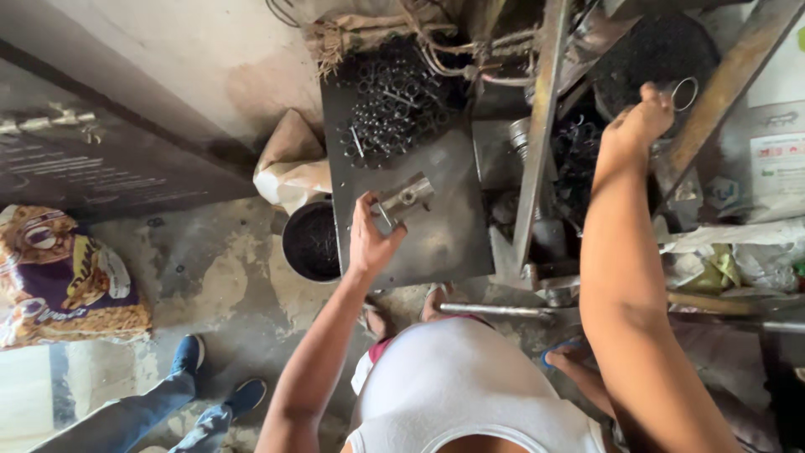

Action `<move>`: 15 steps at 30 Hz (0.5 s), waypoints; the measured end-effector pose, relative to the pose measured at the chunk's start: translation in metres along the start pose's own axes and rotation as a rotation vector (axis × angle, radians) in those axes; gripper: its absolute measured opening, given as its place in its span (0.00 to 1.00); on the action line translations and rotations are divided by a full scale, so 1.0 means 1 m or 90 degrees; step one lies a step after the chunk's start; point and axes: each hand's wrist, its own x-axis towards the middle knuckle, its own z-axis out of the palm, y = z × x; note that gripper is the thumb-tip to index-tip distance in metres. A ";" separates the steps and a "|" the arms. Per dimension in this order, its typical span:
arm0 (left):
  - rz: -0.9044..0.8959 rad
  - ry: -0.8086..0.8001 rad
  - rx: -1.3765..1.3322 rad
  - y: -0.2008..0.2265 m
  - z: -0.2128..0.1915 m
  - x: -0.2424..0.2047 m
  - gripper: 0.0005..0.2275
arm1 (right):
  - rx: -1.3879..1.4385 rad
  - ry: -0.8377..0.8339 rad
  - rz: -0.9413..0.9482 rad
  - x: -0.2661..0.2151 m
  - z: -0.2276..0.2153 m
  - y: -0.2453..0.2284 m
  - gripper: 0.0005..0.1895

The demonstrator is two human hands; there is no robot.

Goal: The person operates a manual machine by placing small metal pieces into a slot and turning a crank to process them. The person repeats this action multiple times, handling the metal pieces one at a time.

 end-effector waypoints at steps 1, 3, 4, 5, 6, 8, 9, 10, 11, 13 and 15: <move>-0.015 0.021 -0.009 -0.001 -0.002 -0.011 0.33 | -0.005 -0.032 -0.008 -0.029 0.003 -0.010 0.16; 0.009 0.056 0.004 -0.002 -0.006 -0.040 0.34 | -0.041 -0.112 -0.058 -0.110 0.004 -0.028 0.17; 0.020 0.073 0.010 -0.003 -0.011 -0.051 0.35 | -0.109 -0.178 -0.132 -0.162 -0.001 -0.035 0.17; 0.051 0.052 0.044 -0.006 -0.016 -0.056 0.35 | -0.204 -0.252 -0.252 -0.214 -0.007 -0.040 0.13; 0.082 0.031 0.077 -0.009 -0.020 -0.057 0.36 | -0.299 -0.323 -0.374 -0.266 -0.015 -0.044 0.18; 0.172 -0.015 0.096 -0.016 -0.028 -0.049 0.41 | -0.371 -0.510 -0.530 -0.349 -0.024 -0.039 0.14; 0.232 -0.042 0.083 -0.021 -0.032 -0.037 0.45 | -0.410 -0.618 -0.614 -0.377 -0.024 -0.031 0.14; 0.292 -0.070 0.070 -0.025 -0.034 -0.025 0.50 | -0.463 -0.622 -0.239 -0.400 -0.025 -0.019 0.13; 0.284 -0.105 0.055 -0.028 -0.033 -0.015 0.52 | -0.631 -0.678 -0.247 -0.402 -0.015 0.002 0.11; 0.269 -0.178 0.026 -0.025 -0.025 -0.002 0.55 | -0.803 -0.759 -0.170 -0.400 0.002 0.050 0.21; 0.240 -0.158 0.078 -0.012 -0.014 0.001 0.54 | -0.915 -0.774 -0.023 -0.380 0.013 0.089 0.25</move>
